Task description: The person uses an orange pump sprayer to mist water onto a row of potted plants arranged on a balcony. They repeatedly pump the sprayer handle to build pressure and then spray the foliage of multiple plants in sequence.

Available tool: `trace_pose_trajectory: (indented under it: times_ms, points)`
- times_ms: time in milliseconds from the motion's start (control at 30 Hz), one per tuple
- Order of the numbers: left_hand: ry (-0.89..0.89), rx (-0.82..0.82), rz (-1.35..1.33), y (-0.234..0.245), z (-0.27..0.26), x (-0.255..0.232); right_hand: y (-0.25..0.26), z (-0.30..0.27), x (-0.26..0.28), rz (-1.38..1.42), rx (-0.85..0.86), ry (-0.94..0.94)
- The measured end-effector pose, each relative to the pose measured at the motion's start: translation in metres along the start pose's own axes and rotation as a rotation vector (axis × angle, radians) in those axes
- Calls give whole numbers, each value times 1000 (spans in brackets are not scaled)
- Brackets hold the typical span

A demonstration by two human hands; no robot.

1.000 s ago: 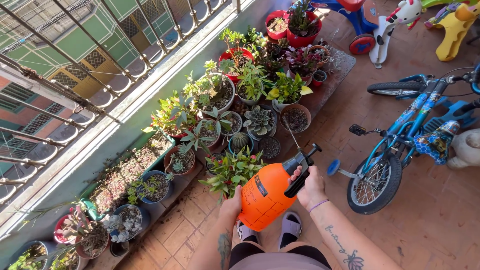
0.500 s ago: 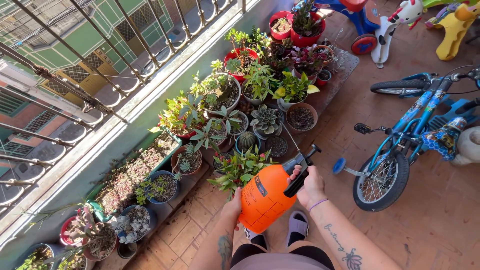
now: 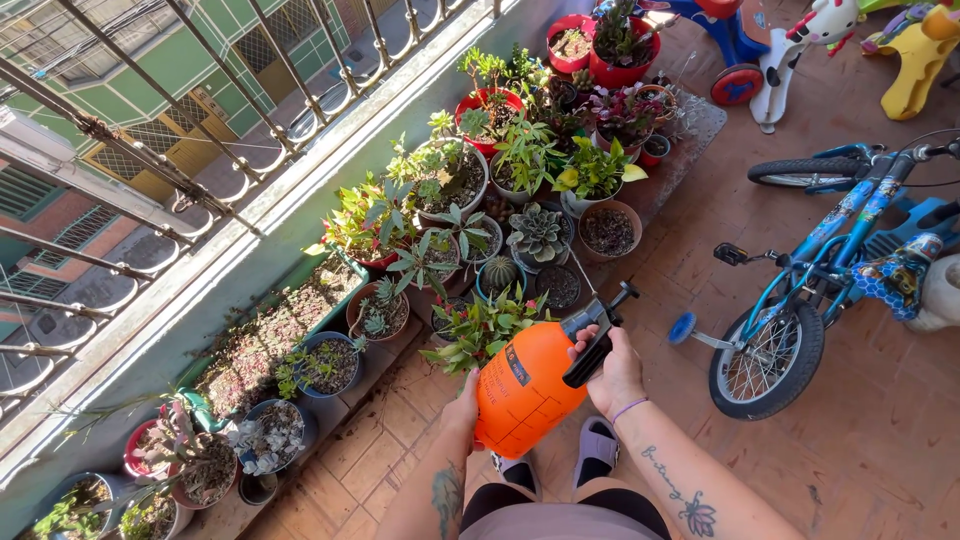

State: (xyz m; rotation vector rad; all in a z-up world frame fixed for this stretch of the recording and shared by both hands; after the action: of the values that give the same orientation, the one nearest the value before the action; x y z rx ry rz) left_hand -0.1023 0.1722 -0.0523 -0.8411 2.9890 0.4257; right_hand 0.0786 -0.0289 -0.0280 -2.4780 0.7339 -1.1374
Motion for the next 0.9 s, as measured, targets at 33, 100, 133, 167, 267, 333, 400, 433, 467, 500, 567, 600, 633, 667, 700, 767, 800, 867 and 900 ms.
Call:
trace_pose_trajectory:
  times_ms: [33,100,133,167,267,333,400,433,467,500,567,600,633,667,700,767,800,867,900]
  points:
    - [-1,1,-3,2,-2,0,2,1,-2,-2,3,0]
    - [13,-9,85,6,-6,2,7,3,-7,-37,9,-28]
    - [11,-7,82,7,-4,3,6,2,-6,-38,11,-27]
    - [14,-23,82,8,-2,3,6,0,-6,-71,7,-41]
    - [14,-58,91,11,5,3,11,1,-3,-188,-6,-86]
    - [7,-77,99,12,10,2,15,4,-1,-270,-16,-114]
    - [13,-111,149,14,16,0,17,6,-2,-340,7,-157]
    - [11,-110,149,16,9,-2,17,5,0,-340,7,-155]
    - [-8,-111,166,19,2,-4,16,3,1,-330,-2,-168]
    - [-28,-113,183,22,-6,-6,16,2,1,-320,-11,-182]
    - [-105,-83,143,27,-36,-1,32,25,-8,-350,-4,-207]
    - [-179,-53,103,29,-52,-1,40,36,-13,-380,1,-234]
    - [-180,-54,102,29,-53,0,36,33,-11,-380,2,-234]
    - [-178,-52,100,29,-54,0,32,29,-10,-380,4,-237]
    - [-177,-50,99,29,-55,0,28,26,-8,-380,6,-240]
    - [-178,-49,98,31,-55,0,26,27,-9,-390,14,-247]
    - [-178,-47,99,32,-55,1,25,28,-10,-402,21,-254]
    - [-180,-45,103,33,-52,3,25,29,-12,-405,21,-258]
    - [-182,-41,109,34,-51,3,24,30,-13,-407,19,-261]
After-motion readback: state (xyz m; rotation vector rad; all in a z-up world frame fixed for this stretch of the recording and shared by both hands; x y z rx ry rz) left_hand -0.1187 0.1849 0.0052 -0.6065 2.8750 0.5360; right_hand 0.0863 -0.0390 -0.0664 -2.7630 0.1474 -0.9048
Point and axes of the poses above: each hand's wrist, its own z-axis towards the middle knuckle, its own y-axis out of the back of the hand, x = y × z, the point moved 6 cm from there along z, towards the middle knuckle, and after that the axes turned 5 degrees about y, right-handed, at the moved point
